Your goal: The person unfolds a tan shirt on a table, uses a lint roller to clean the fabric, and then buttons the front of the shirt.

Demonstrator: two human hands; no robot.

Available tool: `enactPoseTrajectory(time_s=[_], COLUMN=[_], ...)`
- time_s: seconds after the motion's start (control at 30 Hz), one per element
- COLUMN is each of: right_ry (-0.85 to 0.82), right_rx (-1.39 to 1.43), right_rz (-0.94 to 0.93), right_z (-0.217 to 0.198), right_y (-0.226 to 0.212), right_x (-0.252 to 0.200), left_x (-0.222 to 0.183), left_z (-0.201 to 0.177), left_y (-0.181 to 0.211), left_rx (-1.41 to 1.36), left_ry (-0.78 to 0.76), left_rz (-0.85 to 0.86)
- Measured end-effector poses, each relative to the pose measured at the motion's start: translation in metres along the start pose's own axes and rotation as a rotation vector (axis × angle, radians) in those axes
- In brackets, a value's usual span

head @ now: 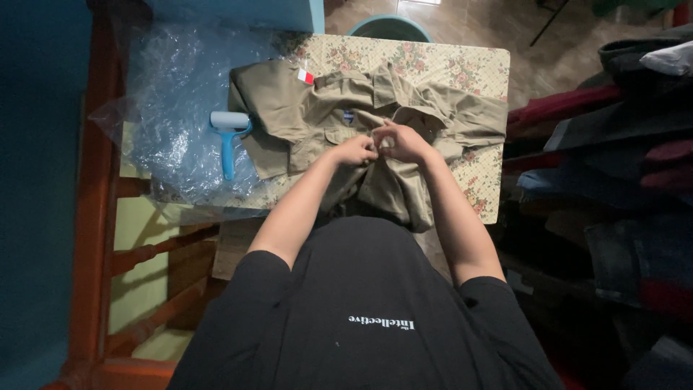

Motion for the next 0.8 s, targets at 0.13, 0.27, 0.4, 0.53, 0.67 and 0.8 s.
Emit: enactPoseTrajectory(time_s=[0.13, 0.27, 0.4, 0.53, 0.67, 0.8], right_ry=[-0.057, -0.067, 0.035, 0.127, 0.098, 0.101], right_rx=[-0.047, 0.001, -0.052, 0.008, 0.068, 0.088], right_rz=[0.179, 0.294, 0.249, 0.254, 0.280, 0.249], right_z=[0.033, 0.030, 0.029, 0.031, 0.025, 0.020], right_y=[0.061, 0.058, 0.054, 0.063, 0.042, 0.030], right_x=[0.013, 0.010, 0.005, 0.005, -0.002, -0.004], left_x=[0.009, 0.009, 0.032, 0.031, 0.025, 0.040], left_z=[-0.002, -0.025, -0.022, -0.020, -0.012, -0.004], left_y=[0.000, 0.006, -0.025, -0.038, -0.039, -0.059], left_rx=[0.012, 0.087, 0.012, -0.123, -0.315, -0.596], left_ry=[0.112, 0.242, 0.263, 0.267, 0.214, 0.188], left_rz=[0.081, 0.121, 0.023, -0.016, -0.013, -0.032])
Point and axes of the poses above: each hand's wrist, its own x-axis towards the middle knuckle, its own z-axis out of the palm, y = z × x, the point moved 9 cm from there along x, towards the middle knuckle, and after that the axes turned 5 degrees about -y, right-handed, at the moved point
